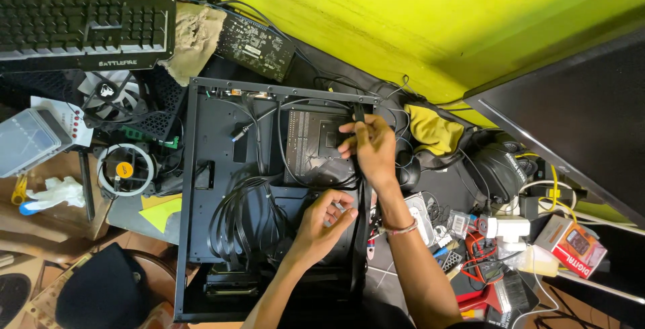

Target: Routing internal cables and installing a hard drive in a PC case

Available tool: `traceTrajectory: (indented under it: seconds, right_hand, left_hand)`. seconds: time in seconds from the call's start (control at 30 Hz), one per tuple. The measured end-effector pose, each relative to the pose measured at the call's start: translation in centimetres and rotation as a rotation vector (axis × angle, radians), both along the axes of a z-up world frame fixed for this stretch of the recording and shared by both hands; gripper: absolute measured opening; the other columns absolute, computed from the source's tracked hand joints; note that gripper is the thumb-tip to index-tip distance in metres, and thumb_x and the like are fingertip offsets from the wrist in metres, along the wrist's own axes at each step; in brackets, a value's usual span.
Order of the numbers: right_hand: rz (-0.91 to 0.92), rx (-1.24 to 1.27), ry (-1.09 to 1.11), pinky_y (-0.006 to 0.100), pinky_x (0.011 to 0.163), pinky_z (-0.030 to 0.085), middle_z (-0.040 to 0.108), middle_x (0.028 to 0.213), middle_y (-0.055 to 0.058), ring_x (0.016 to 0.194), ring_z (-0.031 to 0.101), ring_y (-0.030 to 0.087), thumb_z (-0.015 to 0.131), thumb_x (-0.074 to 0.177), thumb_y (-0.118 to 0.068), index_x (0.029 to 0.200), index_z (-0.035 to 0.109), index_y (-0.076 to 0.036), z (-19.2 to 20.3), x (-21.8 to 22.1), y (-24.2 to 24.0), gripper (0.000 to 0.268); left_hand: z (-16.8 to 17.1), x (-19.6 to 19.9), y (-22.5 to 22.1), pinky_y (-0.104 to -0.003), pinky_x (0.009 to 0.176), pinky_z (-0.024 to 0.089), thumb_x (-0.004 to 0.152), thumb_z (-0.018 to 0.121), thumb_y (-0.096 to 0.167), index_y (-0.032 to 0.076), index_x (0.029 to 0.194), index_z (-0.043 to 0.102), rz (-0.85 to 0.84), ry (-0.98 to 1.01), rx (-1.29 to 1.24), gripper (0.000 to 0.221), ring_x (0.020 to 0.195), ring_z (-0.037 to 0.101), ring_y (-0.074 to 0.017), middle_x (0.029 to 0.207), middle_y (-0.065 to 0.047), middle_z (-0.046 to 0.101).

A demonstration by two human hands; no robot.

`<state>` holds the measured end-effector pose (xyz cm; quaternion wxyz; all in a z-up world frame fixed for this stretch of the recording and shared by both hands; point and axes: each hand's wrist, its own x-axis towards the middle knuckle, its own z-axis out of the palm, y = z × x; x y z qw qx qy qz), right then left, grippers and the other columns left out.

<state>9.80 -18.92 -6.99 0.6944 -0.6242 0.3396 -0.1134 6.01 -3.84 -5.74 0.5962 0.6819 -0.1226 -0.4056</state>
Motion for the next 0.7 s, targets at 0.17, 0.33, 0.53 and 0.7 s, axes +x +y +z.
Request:
traceTrajectory:
  seconds: [0.17, 0.33, 0.53, 0.7]
  right_hand:
    - [-0.056, 0.181, -0.029, 0.025, 0.033, 0.036, 0.052, 0.061, 0.014, 0.033, 0.045, 0.020, 0.035, 0.084, -0.006, 0.082, 0.038, -0.002, 0.9, -1.4, 0.2, 0.005]
    - [-0.127, 0.358, 0.046, 0.024, 0.030, 0.027, 0.027, 0.053, 0.002, 0.037, 0.022, 0.010, 0.040, 0.077, -0.019, 0.072, 0.035, -0.009, 3.8, -2.1, 0.4, 0.013]
    - [0.024, 0.290, -0.086, 0.021, 0.030, 0.035, 0.032, 0.054, 0.001, 0.037, 0.027, 0.008, 0.037, 0.090, -0.032, 0.077, 0.041, -0.007, 3.9, -2.8, -0.1, 0.028]
    - [0.019, 0.270, 0.189, 0.027, 0.032, 0.038, 0.039, 0.044, 0.009, 0.032, 0.038, 0.018, 0.040, 0.088, -0.021, 0.055, 0.043, -0.003, 5.0, -2.3, -0.6, 0.038]
  left_hand:
    - [0.5, 0.3, 0.2, -0.023, 0.064, 0.042, 0.076, 0.054, 0.030, 0.010, 0.093, 0.056, -0.009, 0.014, 0.002, 0.027, 0.070, 0.053, -0.0111, 0.089, -0.001, 0.059]
    - [1.0, 0.7, 0.1, -0.023, 0.063, 0.042, 0.077, 0.052, 0.030, 0.010, 0.094, 0.055, -0.020, 0.003, -0.017, 0.027, 0.073, 0.053, -0.0124, 0.094, -0.003, 0.059]
    - [1.5, -0.4, -0.3, -0.029, 0.068, 0.050, 0.077, 0.050, 0.038, 0.008, 0.110, 0.046, -0.240, -0.020, -0.093, 0.045, 0.082, 0.059, -0.0194, 0.096, -0.011, 0.060]
    - [3.5, -2.1, -0.3, -0.022, 0.080, 0.048, 0.083, 0.050, 0.020, 0.004, 0.092, 0.052, -0.298, 0.304, -0.228, 0.019, 0.092, 0.062, -0.0143, 0.096, -0.010, 0.065]
